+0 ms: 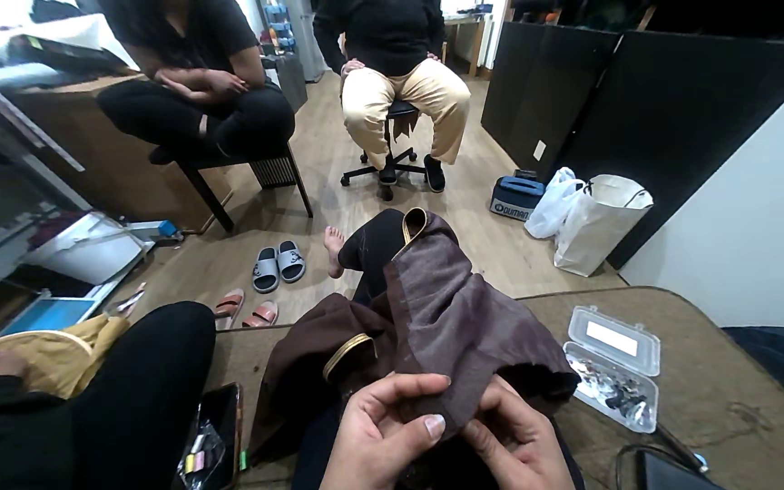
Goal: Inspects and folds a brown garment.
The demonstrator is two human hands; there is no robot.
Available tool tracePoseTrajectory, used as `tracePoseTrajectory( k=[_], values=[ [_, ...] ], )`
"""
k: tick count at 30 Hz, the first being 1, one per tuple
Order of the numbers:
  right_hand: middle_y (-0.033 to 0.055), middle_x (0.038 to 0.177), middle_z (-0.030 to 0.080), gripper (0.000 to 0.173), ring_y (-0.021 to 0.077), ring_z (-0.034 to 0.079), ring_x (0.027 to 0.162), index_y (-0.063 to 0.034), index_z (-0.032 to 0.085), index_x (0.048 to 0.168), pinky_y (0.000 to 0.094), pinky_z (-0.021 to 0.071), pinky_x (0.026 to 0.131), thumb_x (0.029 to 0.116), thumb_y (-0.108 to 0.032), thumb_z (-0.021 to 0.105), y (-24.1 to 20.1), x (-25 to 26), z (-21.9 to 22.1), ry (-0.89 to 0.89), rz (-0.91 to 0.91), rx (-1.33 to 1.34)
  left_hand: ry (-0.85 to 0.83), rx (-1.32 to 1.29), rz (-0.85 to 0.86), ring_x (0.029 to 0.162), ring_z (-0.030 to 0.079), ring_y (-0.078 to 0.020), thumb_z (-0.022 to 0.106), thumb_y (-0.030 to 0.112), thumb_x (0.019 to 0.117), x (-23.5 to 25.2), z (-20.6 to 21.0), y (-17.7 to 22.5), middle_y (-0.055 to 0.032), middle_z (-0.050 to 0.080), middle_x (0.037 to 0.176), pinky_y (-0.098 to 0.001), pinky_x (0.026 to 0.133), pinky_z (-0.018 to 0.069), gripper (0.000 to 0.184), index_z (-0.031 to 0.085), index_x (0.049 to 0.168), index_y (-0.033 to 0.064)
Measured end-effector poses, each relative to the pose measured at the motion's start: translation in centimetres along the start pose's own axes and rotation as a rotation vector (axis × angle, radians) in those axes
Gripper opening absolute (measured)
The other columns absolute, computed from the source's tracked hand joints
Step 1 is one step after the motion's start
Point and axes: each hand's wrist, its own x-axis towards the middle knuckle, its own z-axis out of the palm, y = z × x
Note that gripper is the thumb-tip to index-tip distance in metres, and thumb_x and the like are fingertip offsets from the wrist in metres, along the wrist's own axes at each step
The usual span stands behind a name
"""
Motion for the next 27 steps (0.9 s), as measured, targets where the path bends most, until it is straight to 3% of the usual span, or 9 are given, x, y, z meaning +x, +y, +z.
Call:
tracePoseTrajectory(
  k=[15, 20, 27],
  values=[
    [-0.0023, 0.098, 0.067, 0.012, -0.0017, 0.064, 0.094, -0.0067, 0.068, 0.096, 0.0164, 0.0553, 0.084, 0.0973, -0.019, 0.069, 0.05, -0.05, -0.06, -0.018, -0.016, -0.034, 0.02, 0.018, -0.011, 0.091, 0.073, -0.0102, 0.07, -0.011, 0.0829, 0.0, 0.35, -0.07, -0.0053, 0.075, 0.108, -0.0272, 0.081, 0.0617, 0.031, 0.076, 0.111, 0.0006],
    [-0.0077, 0.098, 0.069, 0.006, -0.0031, 0.065, 0.093, -0.0079, 0.07, 0.1, 0.0182, 0.057, 0.084, 0.0958, -0.012, 0.07, -0.34, -0.08, 0.34, 0.006, 0.062, 0.08, -0.004, 0.041, 0.009, 0.094, 0.073, -0.0091, 0.07, -0.011, 0.0837, 0.04, 0.27, -0.04, -0.0029, 0.075, 0.109, -0.0269, 0.085, 0.0614, 0.031, 0.076, 0.112, 0.0015],
    [-0.0112, 0.103, 0.077, 0.016, -0.0008, 0.071, 0.094, -0.0149, 0.072, 0.109, 0.0232, 0.0603, 0.087, 0.0948, -0.01, 0.07, -0.89, -0.15, 0.88, 0.01, 0.152, 0.309, -0.044, 0.083, 0.01, 0.095, 0.072, -0.0072, 0.071, -0.01, 0.084, -0.02, 0.27, 0.14, -0.0011, 0.076, 0.109, -0.0255, 0.085, 0.0606, 0.03, 0.077, 0.111, 0.0026]
  ],
)
